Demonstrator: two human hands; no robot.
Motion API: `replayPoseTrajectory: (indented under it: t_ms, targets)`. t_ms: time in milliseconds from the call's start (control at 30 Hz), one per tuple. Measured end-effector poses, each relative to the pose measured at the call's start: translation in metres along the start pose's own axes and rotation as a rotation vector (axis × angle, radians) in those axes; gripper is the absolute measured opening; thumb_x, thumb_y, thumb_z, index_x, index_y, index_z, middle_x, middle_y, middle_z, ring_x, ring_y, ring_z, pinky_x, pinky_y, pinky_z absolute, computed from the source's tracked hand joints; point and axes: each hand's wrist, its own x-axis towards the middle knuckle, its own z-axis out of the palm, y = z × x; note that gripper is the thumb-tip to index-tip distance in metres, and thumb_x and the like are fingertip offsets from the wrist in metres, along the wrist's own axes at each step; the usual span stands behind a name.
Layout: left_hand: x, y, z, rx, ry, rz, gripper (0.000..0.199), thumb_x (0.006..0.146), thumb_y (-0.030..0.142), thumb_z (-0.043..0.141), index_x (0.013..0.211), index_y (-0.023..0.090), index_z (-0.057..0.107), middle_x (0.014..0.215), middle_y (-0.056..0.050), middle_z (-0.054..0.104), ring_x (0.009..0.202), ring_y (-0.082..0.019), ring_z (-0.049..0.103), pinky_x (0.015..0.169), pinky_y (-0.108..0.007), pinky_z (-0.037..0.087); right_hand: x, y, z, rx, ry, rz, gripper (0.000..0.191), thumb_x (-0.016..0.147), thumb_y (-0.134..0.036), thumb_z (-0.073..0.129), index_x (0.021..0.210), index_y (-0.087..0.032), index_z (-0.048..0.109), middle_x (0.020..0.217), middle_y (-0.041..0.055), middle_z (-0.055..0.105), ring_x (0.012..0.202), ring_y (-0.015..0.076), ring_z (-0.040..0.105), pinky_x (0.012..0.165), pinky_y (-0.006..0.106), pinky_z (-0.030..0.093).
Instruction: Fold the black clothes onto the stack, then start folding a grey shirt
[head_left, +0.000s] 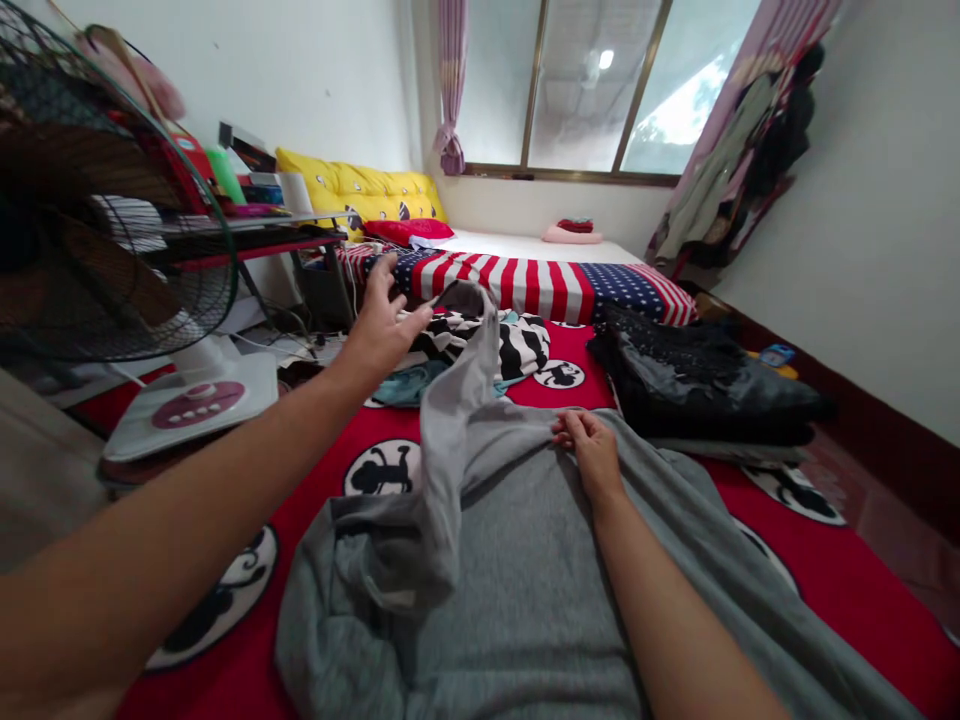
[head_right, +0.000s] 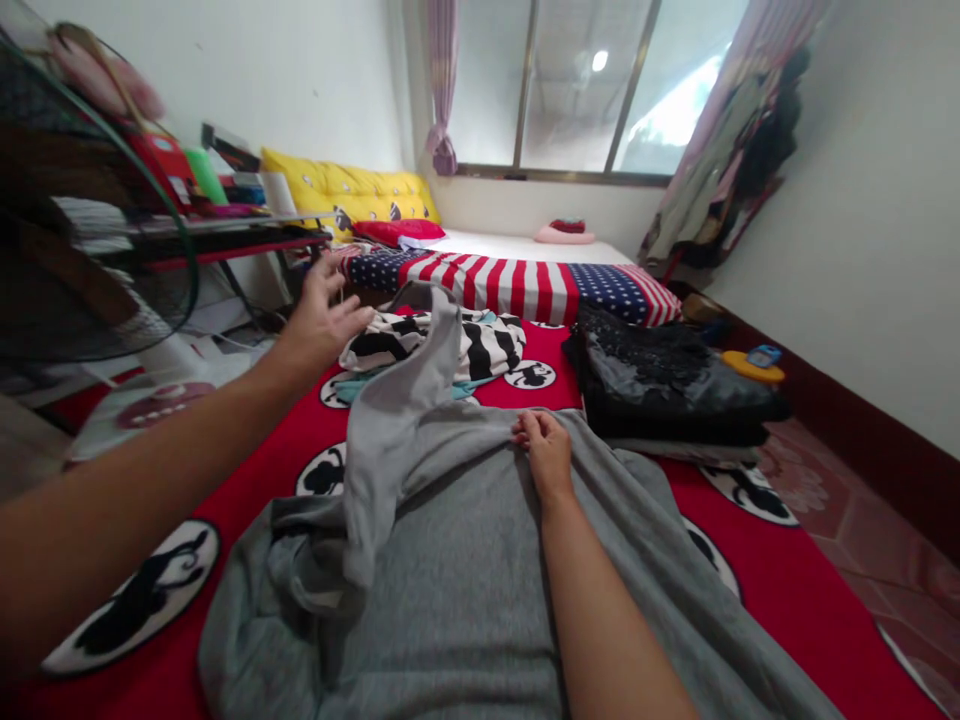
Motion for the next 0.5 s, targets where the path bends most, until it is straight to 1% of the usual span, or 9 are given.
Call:
replayPoseTrajectory:
  t_ms: [33,67,133,167,233,300,400,433,500]
  targets:
    - [-0.008,-0.009,0.002,0.035,-0.063,-0.035,0.069,0.081,0.019,0.059,0.144,0.012,0.030,0.151,-0.017,0.035,0.133,-0.027,0.045,0.103,-0.039,0.043,0.000,0.000,0.000,0.004,0.001,-0.001,0.045,0.075,-0.059,0.064,0.083,-0.015,0.066,0.071,0.0038,0.069,0.054,0.0122,0.062,0.052,0.022,0.046]
    - [-0.020,-0.018,0.002,0.075,-0.156,-0.078,0.065,0.080,0.025,0.061,0.140,0.014,0.038,0.148,-0.016,0.042,0.129,-0.027,0.050,0.102,-0.040,0.045,0.000,0.001,0.001,0.007,0.002,-0.003,0.045,0.075,-0.059,0.065,0.083,-0.015,0.067,0.071,0.0038,0.069,0.054,0.0120,0.062,0.051,0.022,0.046]
    - [-0.050,-0.033,-0.002,0.182,-0.363,-0.154,0.048,0.081,0.039,0.061,0.123,0.016,0.059,0.131,-0.012,0.060,0.117,-0.027,0.059,0.099,-0.041,0.048,0.000,0.001,0.001,0.009,0.003,-0.005,0.044,0.075,-0.058,0.065,0.083,-0.015,0.067,0.071,0.0037,0.069,0.054,0.0116,0.062,0.051,0.022,0.046]
    - [-0.065,-0.041,-0.006,0.220,-0.420,-0.196,0.046,0.082,0.047,0.059,0.117,0.017,0.064,0.124,-0.010,0.065,0.114,-0.027,0.061,0.099,-0.041,0.048,0.000,0.001,0.002,0.009,0.004,-0.005,0.043,0.075,-0.057,0.065,0.083,-0.015,0.067,0.071,0.0036,0.069,0.053,0.0115,0.062,0.051,0.022,0.045]
    - [-0.091,-0.054,-0.016,0.245,-0.427,-0.311,0.058,0.080,0.062,0.056,0.115,0.017,0.066,0.116,-0.010,0.069,0.110,-0.028,0.063,0.095,-0.040,0.050,0.001,0.000,0.002,0.006,0.003,-0.002,0.043,0.075,-0.056,0.065,0.082,-0.015,0.067,0.071,0.0037,0.069,0.053,0.0116,0.062,0.050,0.021,0.045]
    - [-0.107,-0.066,-0.028,0.192,-0.366,-0.470,0.073,0.075,0.072,0.053,0.118,0.015,0.063,0.115,-0.012,0.069,0.107,-0.028,0.065,0.086,-0.037,0.053,0.000,-0.001,0.002,0.003,0.002,-0.001,0.043,0.074,-0.056,0.066,0.083,-0.015,0.067,0.071,0.0036,0.069,0.053,0.0118,0.062,0.050,0.022,0.045]
    - [-0.118,-0.080,-0.043,0.101,-0.372,-0.683,0.076,0.073,0.074,0.051,0.114,0.012,0.065,0.109,-0.014,0.071,0.101,-0.028,0.067,0.076,-0.035,0.054,0.000,-0.001,0.002,-0.001,0.003,-0.003,0.044,0.074,-0.057,0.066,0.084,-0.015,0.067,0.070,0.0037,0.069,0.053,0.0121,0.061,0.049,0.022,0.045]
    - [-0.121,-0.083,-0.047,0.093,-0.403,-0.702,0.072,0.072,0.071,0.053,0.111,0.012,0.066,0.106,-0.014,0.072,0.100,-0.028,0.067,0.077,-0.036,0.054,0.000,-0.001,0.001,-0.004,0.004,-0.005,0.044,0.073,-0.058,0.066,0.084,-0.015,0.067,0.070,0.0037,0.069,0.053,0.0121,0.061,0.049,0.022,0.045]
    - [-0.125,-0.086,-0.049,0.119,-0.454,-0.646,0.061,0.070,0.062,0.060,0.106,0.014,0.069,0.103,-0.012,0.073,0.097,-0.029,0.067,0.079,-0.037,0.054,0.000,-0.001,0.001,-0.008,0.004,-0.011,0.044,0.073,-0.058,0.066,0.084,-0.015,0.068,0.071,0.0037,0.069,0.053,0.0121,0.061,0.050,0.022,0.044]
